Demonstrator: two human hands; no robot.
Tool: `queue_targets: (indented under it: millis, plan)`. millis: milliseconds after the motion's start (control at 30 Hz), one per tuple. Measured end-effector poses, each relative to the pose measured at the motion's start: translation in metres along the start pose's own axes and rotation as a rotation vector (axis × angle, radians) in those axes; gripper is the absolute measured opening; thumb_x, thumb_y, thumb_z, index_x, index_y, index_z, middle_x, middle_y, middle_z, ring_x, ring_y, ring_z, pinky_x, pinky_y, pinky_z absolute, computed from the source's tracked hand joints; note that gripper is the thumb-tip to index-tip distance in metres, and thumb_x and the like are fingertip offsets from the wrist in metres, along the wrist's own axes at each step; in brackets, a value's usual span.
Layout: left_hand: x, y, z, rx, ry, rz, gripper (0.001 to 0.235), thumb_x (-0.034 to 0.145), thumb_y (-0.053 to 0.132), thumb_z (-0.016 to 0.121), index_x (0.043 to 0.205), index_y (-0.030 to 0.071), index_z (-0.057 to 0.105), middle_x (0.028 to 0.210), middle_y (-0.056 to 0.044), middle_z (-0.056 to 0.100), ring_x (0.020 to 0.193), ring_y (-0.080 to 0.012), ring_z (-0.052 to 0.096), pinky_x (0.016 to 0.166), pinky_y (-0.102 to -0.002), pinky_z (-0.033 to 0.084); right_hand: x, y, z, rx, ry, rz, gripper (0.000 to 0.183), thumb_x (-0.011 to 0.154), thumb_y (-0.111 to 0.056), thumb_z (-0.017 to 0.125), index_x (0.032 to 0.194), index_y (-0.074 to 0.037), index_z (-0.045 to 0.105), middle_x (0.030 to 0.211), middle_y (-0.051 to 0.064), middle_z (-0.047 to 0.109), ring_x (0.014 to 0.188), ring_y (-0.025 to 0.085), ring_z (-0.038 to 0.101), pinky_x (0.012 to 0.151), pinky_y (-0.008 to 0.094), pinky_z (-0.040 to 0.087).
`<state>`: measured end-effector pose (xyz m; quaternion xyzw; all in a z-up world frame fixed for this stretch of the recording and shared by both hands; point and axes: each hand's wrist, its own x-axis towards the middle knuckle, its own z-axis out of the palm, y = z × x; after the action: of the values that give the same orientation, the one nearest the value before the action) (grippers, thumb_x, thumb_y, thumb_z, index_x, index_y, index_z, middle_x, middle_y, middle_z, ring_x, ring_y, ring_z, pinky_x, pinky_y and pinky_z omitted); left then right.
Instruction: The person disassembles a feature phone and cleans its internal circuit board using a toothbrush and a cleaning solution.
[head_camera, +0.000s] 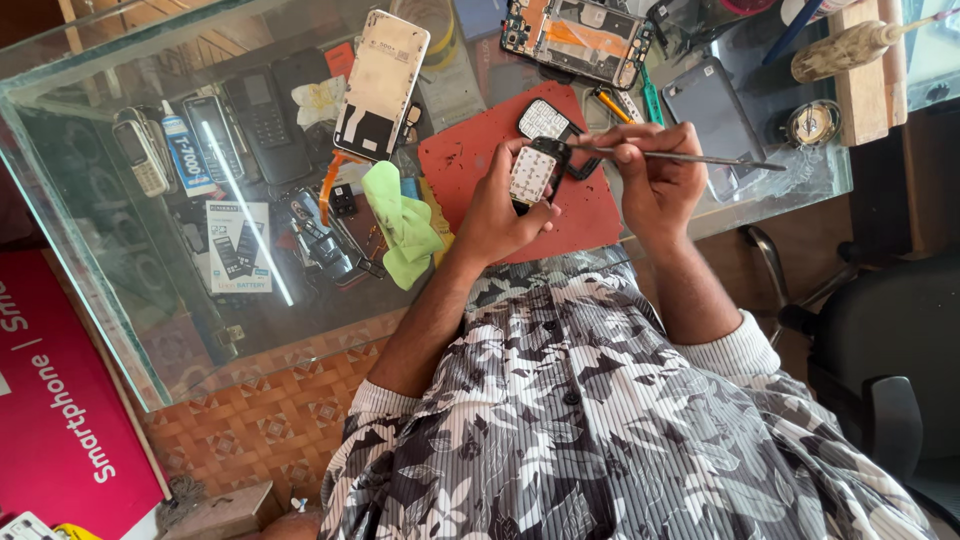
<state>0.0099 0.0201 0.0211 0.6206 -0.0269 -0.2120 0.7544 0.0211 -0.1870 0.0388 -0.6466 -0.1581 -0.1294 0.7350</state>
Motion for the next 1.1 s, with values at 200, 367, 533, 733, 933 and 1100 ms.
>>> queue_targets:
  millis: [200, 367, 533, 733, 933, 1100]
  plan:
    - [0.001, -0.011, -0.010, -0.734, -0.179, -0.085, 0.060, 0.087, 0.008, 0.054, 0.144, -0.001, 0.037, 0.117, -0.022, 0.061, 0.106, -0.0417, 0.073, 0.093, -0.055, 0.063, 0.003, 0.000, -0.011, 0.010, 0.139, 0.406, 0.017, 0.115, -0.017, 0.054, 0.118, -0.001, 0.059, 0.086, 0.005, 0.058, 0.071, 0.009, 0.056, 0.064, 0.024, 0.046]
    - [-0.001, -0.036, -0.022, -1.047, -0.216, -0.140, 0.066, 0.094, 0.022, 0.055, 0.151, -0.007, 0.042, 0.146, -0.027, 0.057, 0.136, -0.0407, 0.058, 0.124, -0.056, 0.041, -0.006, 0.025, 0.004, -0.169, -0.151, 0.607, 0.023, 0.106, -0.022, 0.068, 0.104, -0.002, 0.058, 0.087, 0.000, 0.064, 0.074, 0.003, 0.061, 0.058, 0.021, 0.047]
    - [-0.008, -0.031, -0.036, -1.129, -0.243, -0.034, 0.073, 0.091, 0.029, 0.061, 0.153, -0.004, 0.042, 0.153, -0.026, 0.050, 0.145, -0.0387, 0.048, 0.124, -0.055, 0.037, 0.007, 0.027, 0.007, -0.020, -0.020, 0.738, 0.020, 0.104, -0.024, 0.068, 0.099, -0.006, 0.063, 0.080, -0.002, 0.068, 0.054, 0.001, 0.048, 0.046, 0.019, 0.035]
    - [-0.022, -0.011, -0.040, -1.233, -0.198, 0.076, 0.077, 0.083, 0.035, 0.066, 0.148, -0.001, 0.046, 0.158, -0.026, 0.044, 0.150, -0.0367, 0.046, 0.128, -0.051, 0.035, 0.036, 0.014, 0.011, -0.025, 0.031, 0.655, 0.022, 0.103, -0.022, 0.071, 0.095, -0.004, 0.063, 0.078, 0.001, 0.068, 0.051, 0.003, 0.056, 0.042, 0.020, 0.034]
    - [-0.033, -0.031, -0.055, -1.349, -0.227, 0.264, 0.060, 0.097, 0.037, 0.064, 0.143, 0.000, 0.053, 0.123, -0.011, 0.055, 0.109, -0.0263, 0.056, 0.100, -0.040, 0.044, 0.064, 0.044, 0.014, -0.141, 0.006, 0.602, 0.034, 0.107, -0.021, 0.077, 0.090, 0.000, 0.058, 0.069, 0.000, 0.058, 0.053, 0.004, 0.049, 0.045, 0.022, 0.031]
    - [-0.035, -0.015, -0.047, -1.300, -0.267, 0.280, 0.061, 0.095, 0.042, 0.065, 0.142, 0.004, 0.053, 0.116, -0.009, 0.054, 0.104, -0.0253, 0.054, 0.095, -0.041, 0.044, 0.081, 0.083, 0.052, -0.488, -0.285, 0.465, 0.031, 0.099, -0.021, 0.081, 0.101, 0.006, 0.066, 0.077, 0.004, 0.073, 0.060, 0.006, 0.062, 0.052, 0.024, 0.046]
